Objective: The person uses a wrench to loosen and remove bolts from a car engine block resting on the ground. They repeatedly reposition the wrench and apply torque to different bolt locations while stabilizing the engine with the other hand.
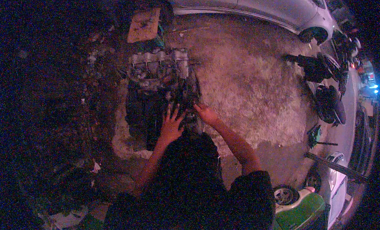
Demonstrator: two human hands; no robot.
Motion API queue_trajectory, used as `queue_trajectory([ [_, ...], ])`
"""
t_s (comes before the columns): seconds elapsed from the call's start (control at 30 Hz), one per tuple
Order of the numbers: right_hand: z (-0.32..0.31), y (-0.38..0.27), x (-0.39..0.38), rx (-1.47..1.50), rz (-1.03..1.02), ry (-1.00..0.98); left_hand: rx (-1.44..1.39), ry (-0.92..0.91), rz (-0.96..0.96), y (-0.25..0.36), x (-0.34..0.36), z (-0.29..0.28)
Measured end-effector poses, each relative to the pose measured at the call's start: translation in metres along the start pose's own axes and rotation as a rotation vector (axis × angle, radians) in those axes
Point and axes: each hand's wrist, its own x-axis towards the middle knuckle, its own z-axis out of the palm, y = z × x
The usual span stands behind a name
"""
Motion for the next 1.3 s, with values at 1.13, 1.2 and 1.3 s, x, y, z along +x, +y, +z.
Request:
queue_trajectory([
  [1.13,0.017,-0.01,0.006,0.324,0.601,0.473,-0.016,-0.002,-0.005,-0.001,0.001,0.002],
  [1.2,0.006,-0.03,0.002,0.214,0.666,0.346,-0.021,0.03,0.021,-0.002,0.002,0.003],
  [1.3,0.001,-0.048,0.001,0.112,0.62,0.363,-0.027,0.034,0.03,-0.004,0.003,0.005],
])
